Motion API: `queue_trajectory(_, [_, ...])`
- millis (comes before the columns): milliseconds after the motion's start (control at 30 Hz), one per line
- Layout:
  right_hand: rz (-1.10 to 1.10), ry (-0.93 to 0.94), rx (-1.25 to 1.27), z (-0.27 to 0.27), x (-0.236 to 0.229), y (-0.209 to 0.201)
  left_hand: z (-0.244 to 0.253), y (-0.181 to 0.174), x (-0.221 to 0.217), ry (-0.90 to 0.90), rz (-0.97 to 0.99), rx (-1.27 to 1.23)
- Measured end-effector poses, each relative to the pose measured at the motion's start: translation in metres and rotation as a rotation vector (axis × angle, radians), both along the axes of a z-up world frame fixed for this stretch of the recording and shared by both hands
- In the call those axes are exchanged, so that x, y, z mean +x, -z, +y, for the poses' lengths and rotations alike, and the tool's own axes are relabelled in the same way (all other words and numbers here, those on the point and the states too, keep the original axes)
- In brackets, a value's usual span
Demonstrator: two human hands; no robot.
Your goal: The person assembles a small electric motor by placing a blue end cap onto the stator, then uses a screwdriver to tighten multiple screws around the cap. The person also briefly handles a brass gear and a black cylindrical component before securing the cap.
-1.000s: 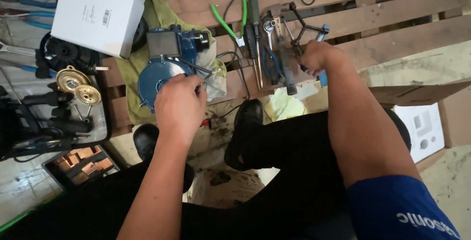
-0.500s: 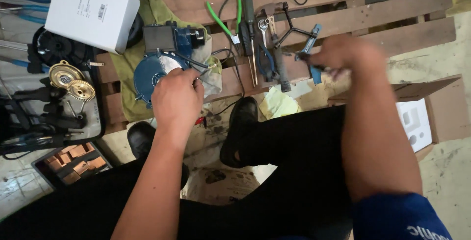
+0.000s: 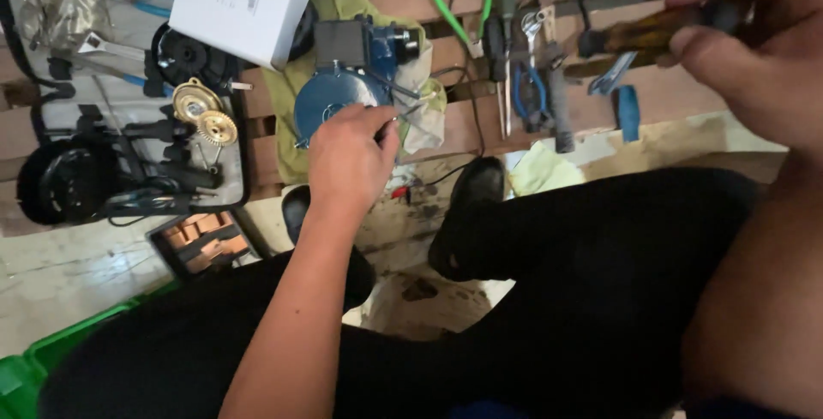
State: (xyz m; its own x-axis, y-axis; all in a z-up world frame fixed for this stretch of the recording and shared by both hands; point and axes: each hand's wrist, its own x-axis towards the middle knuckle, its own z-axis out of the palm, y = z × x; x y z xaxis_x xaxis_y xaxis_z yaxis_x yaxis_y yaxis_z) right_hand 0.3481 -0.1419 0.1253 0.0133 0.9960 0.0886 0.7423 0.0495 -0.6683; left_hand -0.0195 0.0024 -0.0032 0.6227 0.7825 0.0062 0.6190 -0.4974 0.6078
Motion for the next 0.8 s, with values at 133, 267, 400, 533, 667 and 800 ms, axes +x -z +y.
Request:
queue_trajectory(133, [0.028, -0.03, -0.02, -0.001, 0.01, 0.017, 0.009, -0.022, -0.007, -0.031, -0.132, 0.005])
queue_trajectory(267, [0.053, -0.018, -0.1, -0.007, 0.034, 0.039, 0.014, -0.036, -0.005, -0.049, -0.042, -0.057])
queue_trajectory(400, [0.009, 0.039, -0.117, -0.013, 0.053, 0.066, 0.011, -0.029, 0.001, -0.017, 0.031, -0.076])
queue_trajectory(533, [0.027, -0.004, -0.185, -0.005, 0.042, 0.059, 0.005, -0.026, 0.006, -0.071, 0.025, -0.102])
queue_trajectory(667, [-0.015, 0.019, -0.107, -0.004, 0.023, 0.058, -0.005, -0.021, 0.012, -0.101, 0.055, -0.093])
queue_trajectory(800, [0.008, 0.22, -0.235, 0.001, -0.019, 0.025, -0.012, -0.014, 0.014, -0.069, 0.109, 0.031])
